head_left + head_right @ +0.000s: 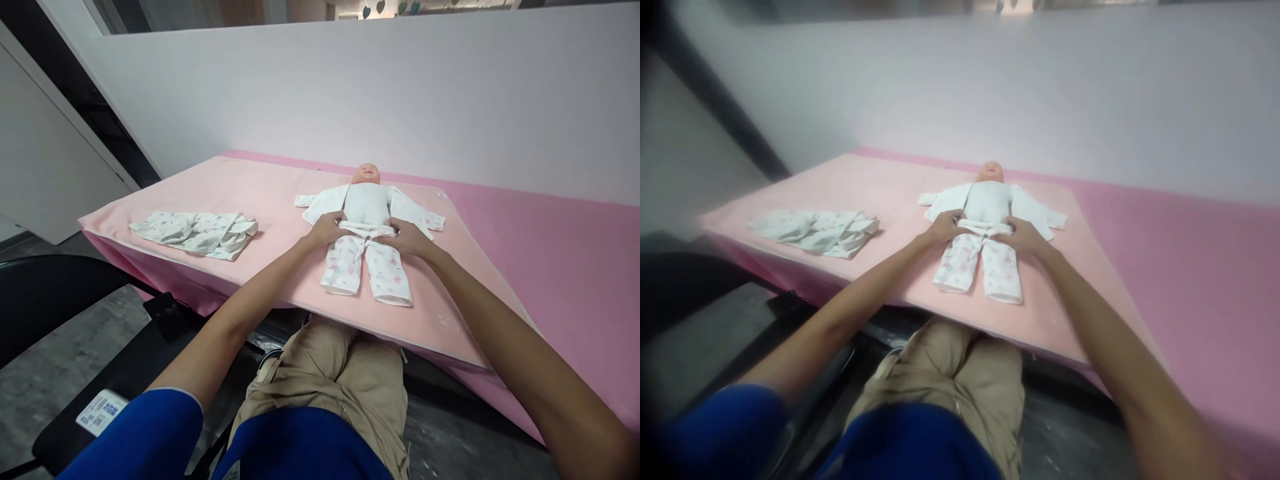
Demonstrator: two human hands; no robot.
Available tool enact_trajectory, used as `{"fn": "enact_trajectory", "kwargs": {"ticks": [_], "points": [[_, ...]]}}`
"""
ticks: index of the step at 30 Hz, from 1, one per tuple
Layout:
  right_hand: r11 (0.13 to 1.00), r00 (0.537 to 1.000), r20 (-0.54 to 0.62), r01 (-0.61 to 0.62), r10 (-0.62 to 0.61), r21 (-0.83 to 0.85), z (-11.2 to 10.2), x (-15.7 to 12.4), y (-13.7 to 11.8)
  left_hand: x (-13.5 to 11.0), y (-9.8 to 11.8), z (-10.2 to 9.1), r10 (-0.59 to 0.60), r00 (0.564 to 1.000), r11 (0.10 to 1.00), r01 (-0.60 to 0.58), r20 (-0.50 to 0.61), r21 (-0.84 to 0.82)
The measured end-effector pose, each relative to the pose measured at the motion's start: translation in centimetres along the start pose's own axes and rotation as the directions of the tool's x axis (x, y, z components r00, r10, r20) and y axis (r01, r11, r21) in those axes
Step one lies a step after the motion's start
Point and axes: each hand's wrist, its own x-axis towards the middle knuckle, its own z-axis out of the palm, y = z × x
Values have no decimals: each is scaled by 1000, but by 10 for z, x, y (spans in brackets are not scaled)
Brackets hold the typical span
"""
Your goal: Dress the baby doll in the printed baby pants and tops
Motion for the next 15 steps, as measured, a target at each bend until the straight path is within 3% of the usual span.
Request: {"fn": "enact_trajectory", "kwargs": {"ticks": [3,7,9,15], "points": [[999,1000,0,-23,23,-36,2,-6,-4,-7,5,-4,-65,996,998,63,62,25],[993,986,140,-80,92,-88,-8,-13,-10,-15,20,-19,-199,956,979,185,215,84],[992,982,158,-87,100,-89,-11,-15,-13,-17,23,-22,-195,952,980,183,234,74],[990,992,59,-105,110,-90,-1,-17,-19,-20,25,-16,-84,974,996,75,212,51]]}}
